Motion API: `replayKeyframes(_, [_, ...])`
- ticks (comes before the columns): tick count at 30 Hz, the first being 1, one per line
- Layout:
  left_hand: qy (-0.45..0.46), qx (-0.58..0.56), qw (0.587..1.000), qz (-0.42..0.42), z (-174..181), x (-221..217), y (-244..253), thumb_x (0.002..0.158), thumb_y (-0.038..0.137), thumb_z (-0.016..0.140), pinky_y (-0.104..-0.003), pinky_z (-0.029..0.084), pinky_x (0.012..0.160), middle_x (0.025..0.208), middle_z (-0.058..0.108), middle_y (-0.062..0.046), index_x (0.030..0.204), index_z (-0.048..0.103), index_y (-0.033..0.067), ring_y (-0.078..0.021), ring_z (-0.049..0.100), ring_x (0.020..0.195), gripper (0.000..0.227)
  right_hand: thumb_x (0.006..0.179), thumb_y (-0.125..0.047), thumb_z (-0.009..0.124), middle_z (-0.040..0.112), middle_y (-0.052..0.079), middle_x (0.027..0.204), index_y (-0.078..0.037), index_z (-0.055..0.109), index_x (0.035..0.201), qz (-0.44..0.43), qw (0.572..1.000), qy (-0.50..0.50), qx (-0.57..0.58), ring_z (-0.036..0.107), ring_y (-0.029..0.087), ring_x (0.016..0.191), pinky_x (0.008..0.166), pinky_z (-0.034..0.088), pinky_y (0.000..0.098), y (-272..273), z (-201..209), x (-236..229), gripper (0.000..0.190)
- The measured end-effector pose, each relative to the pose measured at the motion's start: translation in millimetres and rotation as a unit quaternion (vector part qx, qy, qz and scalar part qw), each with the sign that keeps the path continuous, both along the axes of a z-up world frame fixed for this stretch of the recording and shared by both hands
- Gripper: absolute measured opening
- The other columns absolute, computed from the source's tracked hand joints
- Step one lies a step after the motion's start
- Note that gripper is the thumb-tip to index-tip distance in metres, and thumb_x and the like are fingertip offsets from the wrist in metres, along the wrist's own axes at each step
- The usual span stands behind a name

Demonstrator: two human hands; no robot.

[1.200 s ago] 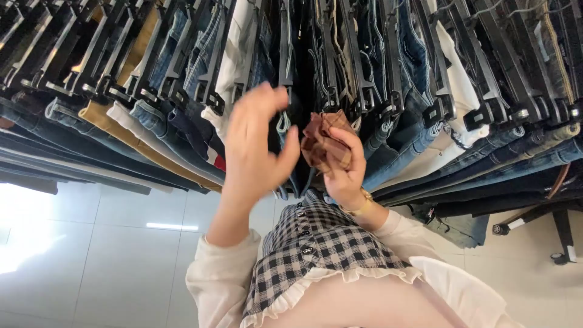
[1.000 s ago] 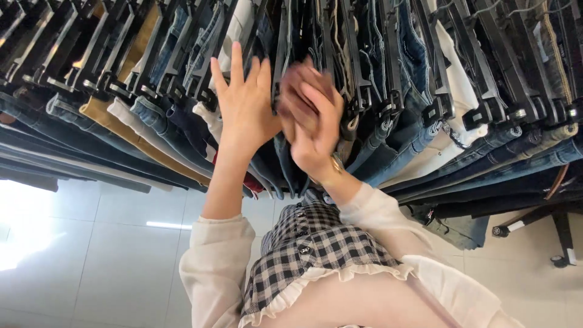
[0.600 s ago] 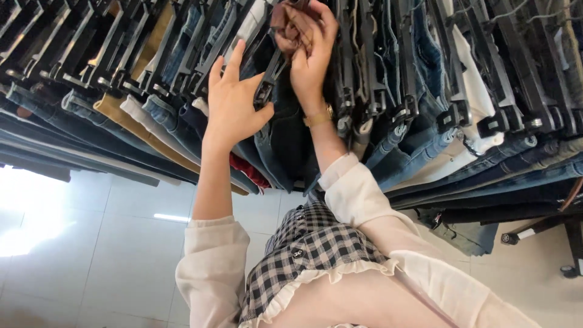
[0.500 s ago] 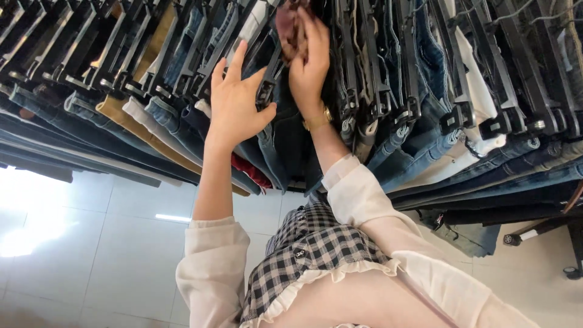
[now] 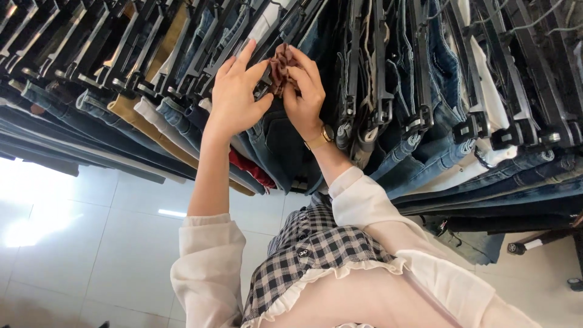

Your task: Browsing through a rack of jeans, inspecting labels, and adjusting hangers to organize the display.

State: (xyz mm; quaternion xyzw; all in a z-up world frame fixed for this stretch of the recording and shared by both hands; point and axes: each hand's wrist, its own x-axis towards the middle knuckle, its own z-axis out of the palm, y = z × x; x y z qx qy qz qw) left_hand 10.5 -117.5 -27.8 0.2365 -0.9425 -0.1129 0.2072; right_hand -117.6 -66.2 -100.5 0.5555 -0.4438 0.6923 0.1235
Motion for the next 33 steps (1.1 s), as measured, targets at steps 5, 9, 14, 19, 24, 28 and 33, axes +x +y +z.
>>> replayKeyframes(5, [0.016,0.035,0.999,0.003,4.2,-1.4,2.0,0.070,0.015,0.055,-0.045,0.020,0.103,0.136,0.029,-0.021,0.120,0.050,0.0036,-0.0271,0.043,0.118,0.052,0.075,0.013,0.042,0.053,0.019,0.103,0.008,0.053,0.080,0.022,0.999,0.030,-0.014,0.053,0.031,0.088,0.076,0.044,0.0387,14.7,19.9,16.2,0.013])
replayKeyframes(9, [0.009,0.002,1.000,-0.011,-5.1,-0.7,-0.5,0.078,0.022,0.059,-0.048,0.021,0.102,0.137,0.025,-0.023,0.121,0.049,-0.0008,-0.0312,0.037,0.123,0.049,0.073,0.009,0.039,0.056,0.015,0.083,0.001,0.051,0.068,0.000,0.999,-0.007,-0.037,0.054,0.028,0.079,0.073,0.042,0.0367,9.3,34.7,4.3,0.015])
replayKeyframes(14, [-0.007,0.021,1.000,-0.011,2.4,-0.6,8.2,0.080,0.025,0.061,-0.049,0.019,0.102,0.136,0.023,-0.026,0.120,0.051,0.0042,-0.0135,0.053,0.044,0.046,0.079,0.008,0.041,0.053,0.018,0.102,0.007,0.056,0.096,-0.090,0.993,-0.073,0.021,0.054,0.029,0.098,0.090,0.046,0.0376,-28.3,-7.2,-37.5,0.023])
replayKeyframes(19, [0.004,0.002,1.000,-0.003,-8.0,-2.9,0.5,0.077,0.024,0.059,-0.047,0.021,0.101,0.136,0.025,-0.026,0.116,0.051,0.0043,-0.0203,0.060,0.077,0.044,0.068,0.008,0.038,0.054,0.015,0.079,0.002,0.048,0.066,-0.092,0.995,0.040,-0.025,0.047,0.029,0.070,0.067,0.041,0.0377,-2.1,27.7,-8.2,0.011])
replayKeyframes(24, [-0.009,0.034,0.999,-0.012,7.2,-0.6,10.3,0.079,0.020,0.057,-0.048,0.017,0.102,0.136,0.023,-0.028,0.120,0.048,0.0030,-0.0158,0.055,0.054,0.046,0.072,0.013,0.041,0.057,0.015,0.076,0.002,0.053,0.066,-0.102,0.994,0.031,-0.037,0.056,0.026,0.079,0.071,0.050,0.0323,-25.3,7.2,-33.7,0.017])
replayKeyframes(28, [-0.011,0.043,0.999,-0.020,9.0,1.2,11.1,0.077,0.017,0.055,-0.047,0.016,0.103,0.135,0.022,-0.030,0.120,0.048,0.0040,-0.0159,0.056,0.053,0.045,0.077,0.011,0.045,0.054,0.013,0.097,0.004,0.058,0.086,-0.157,0.987,0.013,-0.012,0.056,0.025,0.090,0.078,0.048,0.0316,-54.4,-11.7,-70.2,0.017])
replayKeyframes(33, [-0.025,0.058,0.998,-0.032,12.1,2.2,11.1,0.077,0.016,0.056,-0.047,0.014,0.104,0.137,0.018,-0.029,0.121,0.046,0.0034,-0.0151,0.054,0.050,0.047,0.081,0.015,0.047,0.055,0.012,0.118,-0.001,0.050,0.118,-0.146,0.984,-0.070,0.069,0.053,0.026,0.113,0.104,0.040,0.0334,-90.9,-31.9,-103.9,0.040])
